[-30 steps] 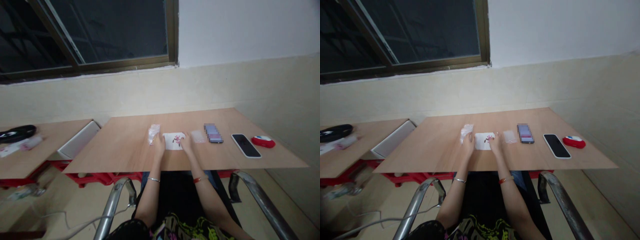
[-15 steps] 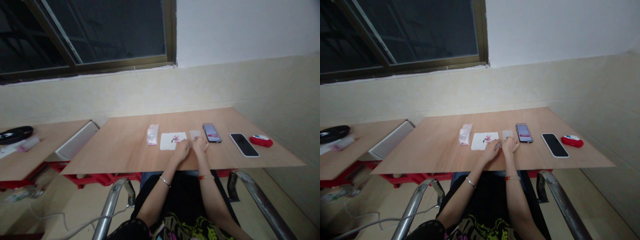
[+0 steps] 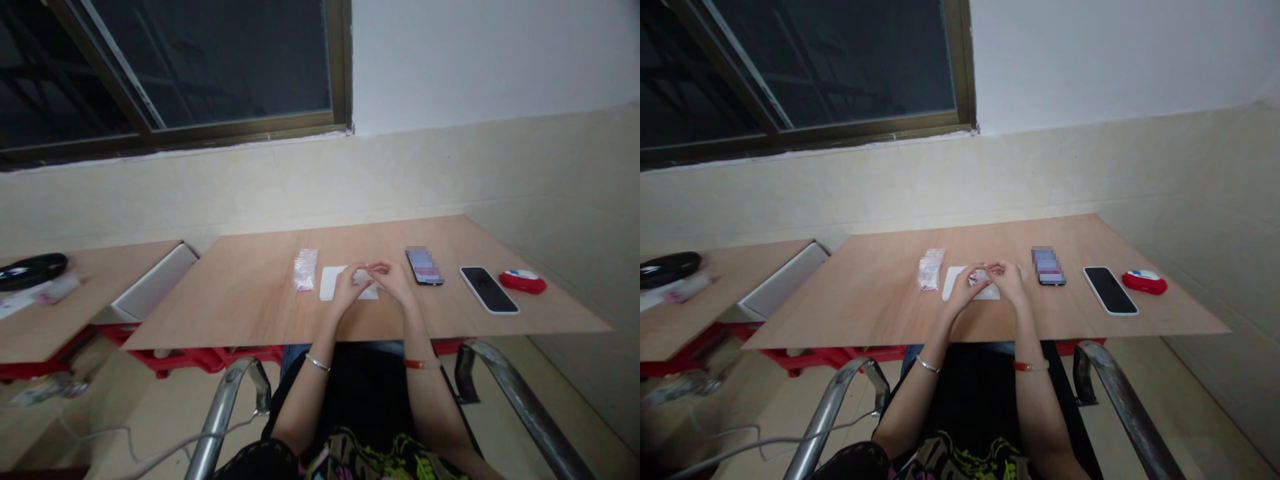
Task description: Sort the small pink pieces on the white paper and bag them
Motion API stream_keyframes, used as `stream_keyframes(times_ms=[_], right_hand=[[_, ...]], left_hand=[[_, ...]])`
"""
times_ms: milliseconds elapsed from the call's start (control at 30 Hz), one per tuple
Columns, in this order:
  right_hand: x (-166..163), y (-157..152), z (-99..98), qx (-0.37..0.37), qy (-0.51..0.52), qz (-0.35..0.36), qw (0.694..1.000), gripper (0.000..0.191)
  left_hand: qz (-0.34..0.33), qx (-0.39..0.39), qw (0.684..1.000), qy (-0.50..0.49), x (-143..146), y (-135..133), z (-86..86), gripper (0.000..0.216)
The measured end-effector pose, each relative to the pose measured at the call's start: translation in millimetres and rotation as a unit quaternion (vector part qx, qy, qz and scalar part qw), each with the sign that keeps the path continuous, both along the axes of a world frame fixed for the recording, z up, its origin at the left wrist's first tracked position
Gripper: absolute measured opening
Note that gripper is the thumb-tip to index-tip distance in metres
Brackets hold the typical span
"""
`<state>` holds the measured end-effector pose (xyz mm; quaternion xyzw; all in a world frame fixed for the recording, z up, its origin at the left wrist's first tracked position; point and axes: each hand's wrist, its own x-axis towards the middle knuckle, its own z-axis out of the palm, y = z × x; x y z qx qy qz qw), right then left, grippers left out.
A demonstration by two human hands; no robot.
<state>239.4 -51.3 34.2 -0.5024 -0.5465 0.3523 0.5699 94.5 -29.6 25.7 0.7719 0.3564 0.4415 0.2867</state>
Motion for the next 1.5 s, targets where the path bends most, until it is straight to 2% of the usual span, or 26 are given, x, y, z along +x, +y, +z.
stream_keyframes(times_ms=[100,200,300,467,667,833,967,1100,1267,1333,1500], right_hand=[[-4,-4,11.1,0.036,-0.007,-0.016,0.999,0.021],[-7,-4,14.7,0.061,-0.004,-0.069,0.996,0.026],[-11,0,13.4,0.056,0.033,-0.106,0.992,0.031],[-18,8,6.8,0.037,0.082,-0.081,0.993,0.040],[-28,8,5.8,0.034,0.079,-0.045,0.995,0.040],[-36,0,13.2,0.063,0.009,-0.001,0.998,0.058],[-40,-2,13.4,0.071,-0.012,0.005,0.997,0.072],[-40,1,9.3,0.060,-0.008,-0.006,0.998,0.079],[-41,4,4.3,0.056,-0.014,-0.025,0.998,0.077],[-42,5,2.0,0.054,-0.018,-0.042,0.998,0.077],[-43,8,-4.6,0.072,-0.053,-0.079,0.993,0.084]], left_hand=[[0.000,-0.047,0.999,-0.027,-11,2,14.2,0.019],[0.031,-0.067,0.995,-0.067,-19,2,22.9,0.018],[0.069,-0.070,0.991,-0.095,-24,2,27.5,0.020],[0.114,-0.043,0.987,-0.100,-30,3,30.5,0.021],[0.137,-0.029,0.987,-0.082,-29,1,33.8,0.019],[0.132,-0.016,0.988,-0.078,-26,-1,33.6,0.016],[0.112,-0.010,0.991,-0.077,-27,2,30.7,0.010],[0.073,-0.056,0.993,-0.077,-31,5,28.8,0.014],[0.005,-0.115,0.992,-0.057,-33,8,29.1,0.025],[0.010,-0.117,0.992,-0.054,-33,8,30.8,0.026],[0.080,-0.074,0.992,-0.056,-30,4,37.4,0.021]])
